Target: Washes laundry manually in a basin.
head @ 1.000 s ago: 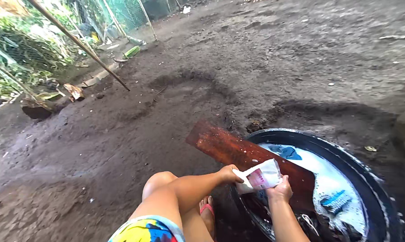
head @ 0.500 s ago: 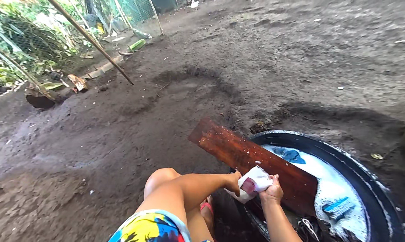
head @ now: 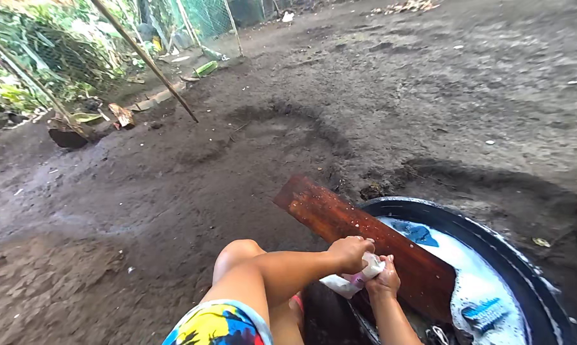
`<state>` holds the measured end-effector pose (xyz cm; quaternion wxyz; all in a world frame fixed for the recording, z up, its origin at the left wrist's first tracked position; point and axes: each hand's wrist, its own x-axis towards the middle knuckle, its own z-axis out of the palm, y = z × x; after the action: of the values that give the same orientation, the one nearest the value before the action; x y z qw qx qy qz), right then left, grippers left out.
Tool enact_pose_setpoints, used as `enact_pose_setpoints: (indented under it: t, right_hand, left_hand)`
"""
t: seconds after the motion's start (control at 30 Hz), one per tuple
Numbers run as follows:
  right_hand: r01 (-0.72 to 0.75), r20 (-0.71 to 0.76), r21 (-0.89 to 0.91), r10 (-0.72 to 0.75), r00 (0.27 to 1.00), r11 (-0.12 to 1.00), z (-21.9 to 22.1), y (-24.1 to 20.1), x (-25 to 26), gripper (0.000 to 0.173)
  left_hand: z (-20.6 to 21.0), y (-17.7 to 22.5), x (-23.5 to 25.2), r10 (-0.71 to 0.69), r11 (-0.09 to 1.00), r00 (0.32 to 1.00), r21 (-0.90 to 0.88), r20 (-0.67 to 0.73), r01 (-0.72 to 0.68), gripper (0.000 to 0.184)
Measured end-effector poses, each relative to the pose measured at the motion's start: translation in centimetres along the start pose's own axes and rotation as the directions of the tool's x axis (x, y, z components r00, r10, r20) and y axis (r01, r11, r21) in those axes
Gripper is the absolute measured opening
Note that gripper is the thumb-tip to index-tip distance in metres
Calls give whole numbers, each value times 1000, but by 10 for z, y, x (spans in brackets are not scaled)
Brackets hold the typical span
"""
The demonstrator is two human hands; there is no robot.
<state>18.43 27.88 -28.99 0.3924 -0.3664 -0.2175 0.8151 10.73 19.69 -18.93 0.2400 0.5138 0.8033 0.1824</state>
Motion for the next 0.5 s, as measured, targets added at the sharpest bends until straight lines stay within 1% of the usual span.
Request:
enact_pose_setpoints:
  t: [0.1, 0.13, 0.2, 0.27, 0.37, 0.5]
  right_hand:
    - [7, 2, 21, -7, 1000, 1000, -1, -2, -2, 33]
    - [5, 2, 32, -5, 1000, 999, -1, -2, -2, 33]
    - [0, -7, 46, 1, 1000, 999, -2, -3, -2, 33]
    - [2, -14, 53, -2, 1000, 999, -1, -5, -3, 33]
    - [9, -23, 29, -8, 1000, 1000, -1, -8, -6, 34]
    - [-14, -54, 73, 18, 998, 997, -9, -13, -1, 34]
  left_hand:
    - [4, 11, 0, 29, 958, 1000, 286, 2, -28, 38]
    - [5, 15, 1, 42, 934, 999, 356, 4, -41, 37]
    - [9, 22, 4, 73, 897, 997, 436, 7, -69, 36]
    - [14, 27, 7, 82, 891, 996, 445, 30, -86, 33]
    - [17, 35, 13, 49, 902, 996, 426, 72, -76, 27]
    - [22, 39, 20, 26, 908, 996, 415, 82, -58, 28]
